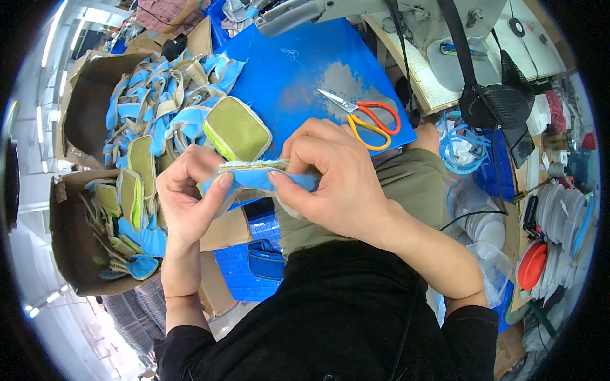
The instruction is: The person sews light blue and beige fabric pieces using a sewing machine, then trims excess thread with scissors. They repeatedly pick up fabric pieces, align them under the needle, sew, and cut threads, handling multiple items one at a time.
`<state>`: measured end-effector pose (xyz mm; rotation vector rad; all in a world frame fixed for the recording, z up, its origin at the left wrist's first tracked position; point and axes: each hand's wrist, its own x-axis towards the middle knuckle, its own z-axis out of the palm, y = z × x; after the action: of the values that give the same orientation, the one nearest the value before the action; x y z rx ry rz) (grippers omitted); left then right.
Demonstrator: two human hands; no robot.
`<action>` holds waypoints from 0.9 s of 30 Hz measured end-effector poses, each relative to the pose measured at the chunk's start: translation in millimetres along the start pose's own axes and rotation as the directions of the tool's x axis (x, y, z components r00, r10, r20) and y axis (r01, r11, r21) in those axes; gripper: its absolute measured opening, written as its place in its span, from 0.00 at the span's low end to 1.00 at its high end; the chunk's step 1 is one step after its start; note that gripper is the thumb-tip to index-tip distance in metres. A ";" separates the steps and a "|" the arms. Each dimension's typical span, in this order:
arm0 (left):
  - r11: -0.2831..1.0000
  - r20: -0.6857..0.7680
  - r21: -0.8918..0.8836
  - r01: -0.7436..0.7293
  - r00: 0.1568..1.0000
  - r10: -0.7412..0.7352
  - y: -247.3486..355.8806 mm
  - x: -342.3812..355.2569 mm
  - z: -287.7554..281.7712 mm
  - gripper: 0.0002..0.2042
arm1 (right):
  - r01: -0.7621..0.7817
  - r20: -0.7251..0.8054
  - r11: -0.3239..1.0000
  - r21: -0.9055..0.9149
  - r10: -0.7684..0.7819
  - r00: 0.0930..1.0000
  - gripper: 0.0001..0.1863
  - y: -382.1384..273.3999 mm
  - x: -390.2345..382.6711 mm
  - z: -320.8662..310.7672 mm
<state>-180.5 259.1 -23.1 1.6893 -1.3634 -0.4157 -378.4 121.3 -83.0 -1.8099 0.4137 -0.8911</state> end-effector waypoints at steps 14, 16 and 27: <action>0.998 0.023 -0.027 -0.053 0.998 0.054 43.8 13.1 -28.9 0.14 | 0.031 0.012 0.999 0.033 -0.032 0.999 0.14 -47.3 16.4 -14.1; 0.999 0.069 -0.022 -0.050 0.996 0.051 46.2 27.2 -33.4 0.14 | 0.004 0.022 0.999 0.052 -0.005 1.000 0.14 -48.1 22.7 -15.8; 0.994 0.412 -0.092 0.066 0.911 -0.022 21.5 125.6 -42.8 0.14 | -0.388 0.276 0.905 0.174 0.334 0.901 0.09 -37.7 75.6 -35.1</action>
<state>-120.3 164.1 50.5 1.6038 -1.5722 -0.8948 -358.5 65.5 -13.3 -1.5391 0.4574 -0.4317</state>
